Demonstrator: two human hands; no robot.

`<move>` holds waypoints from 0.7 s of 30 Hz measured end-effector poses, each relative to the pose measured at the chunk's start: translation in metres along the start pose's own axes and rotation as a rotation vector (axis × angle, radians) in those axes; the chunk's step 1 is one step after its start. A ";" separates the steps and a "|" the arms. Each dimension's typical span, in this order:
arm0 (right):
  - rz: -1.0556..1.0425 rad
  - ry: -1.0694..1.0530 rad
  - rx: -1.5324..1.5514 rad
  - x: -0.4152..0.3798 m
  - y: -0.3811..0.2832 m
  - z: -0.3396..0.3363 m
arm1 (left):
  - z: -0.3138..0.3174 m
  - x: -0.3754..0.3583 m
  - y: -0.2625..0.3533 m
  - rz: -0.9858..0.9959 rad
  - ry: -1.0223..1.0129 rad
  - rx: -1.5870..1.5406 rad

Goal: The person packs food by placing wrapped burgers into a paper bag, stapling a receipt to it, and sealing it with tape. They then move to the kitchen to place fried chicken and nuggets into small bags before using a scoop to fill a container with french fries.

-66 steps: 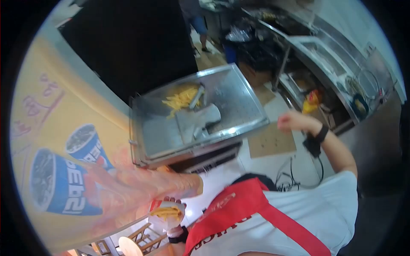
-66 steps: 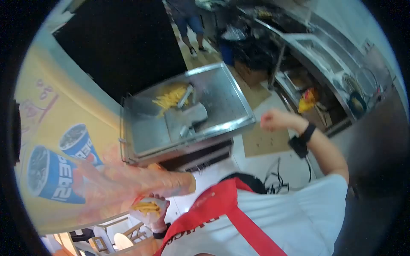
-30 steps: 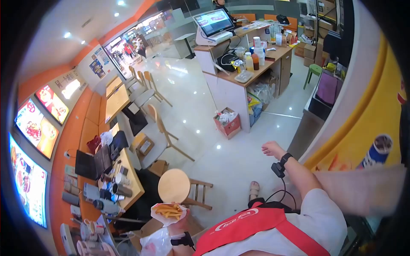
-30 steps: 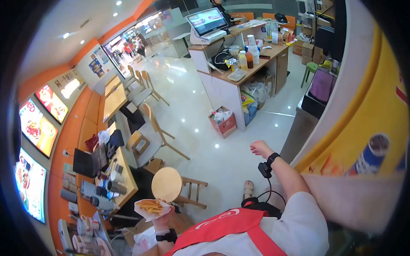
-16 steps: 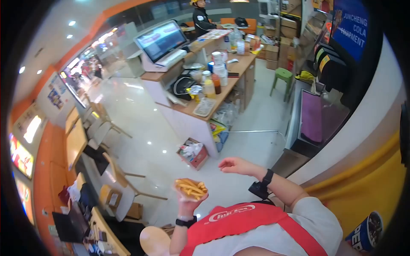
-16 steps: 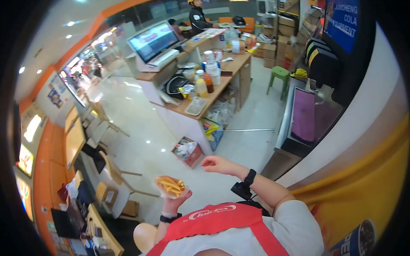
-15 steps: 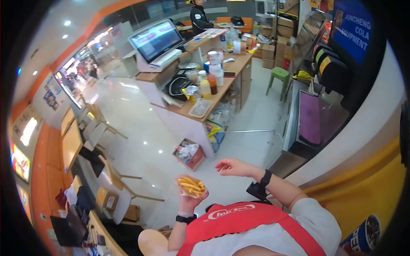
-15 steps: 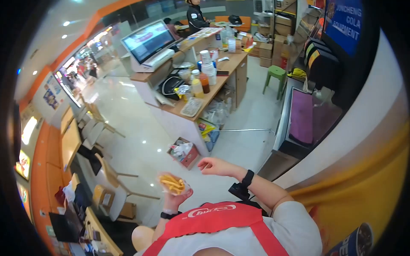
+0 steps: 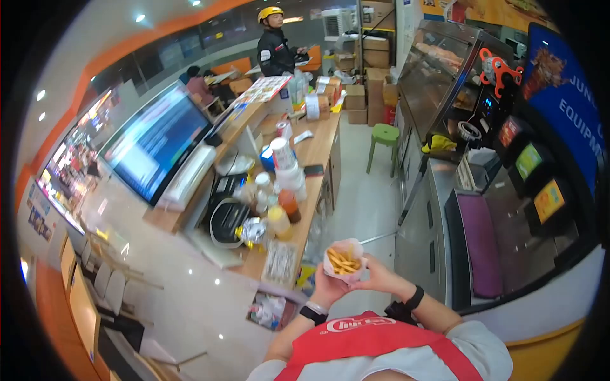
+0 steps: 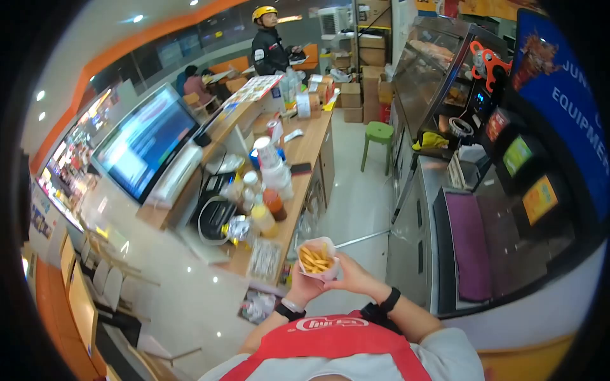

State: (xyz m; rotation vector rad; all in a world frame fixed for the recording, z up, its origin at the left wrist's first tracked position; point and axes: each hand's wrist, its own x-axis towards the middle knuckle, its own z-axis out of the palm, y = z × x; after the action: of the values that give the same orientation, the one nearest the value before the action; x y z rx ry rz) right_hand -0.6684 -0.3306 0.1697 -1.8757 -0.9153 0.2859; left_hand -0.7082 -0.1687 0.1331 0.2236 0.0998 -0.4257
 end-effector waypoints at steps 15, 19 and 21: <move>0.113 0.432 -0.118 0.203 0.118 -0.230 | 0.055 0.368 0.112 -0.105 -0.040 0.128; 0.206 0.553 -0.096 0.238 0.144 -0.273 | 0.061 0.440 0.136 -0.083 0.055 0.062; 0.205 0.599 -0.149 0.251 0.161 -0.293 | 0.059 0.480 0.145 -0.131 -0.074 0.026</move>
State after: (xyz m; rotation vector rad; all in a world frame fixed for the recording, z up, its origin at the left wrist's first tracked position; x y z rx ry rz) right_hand -0.2582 -0.3894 0.2216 -2.0263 -0.3445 -0.2256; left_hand -0.2098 -0.2448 0.1501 0.2274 0.0366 -0.5652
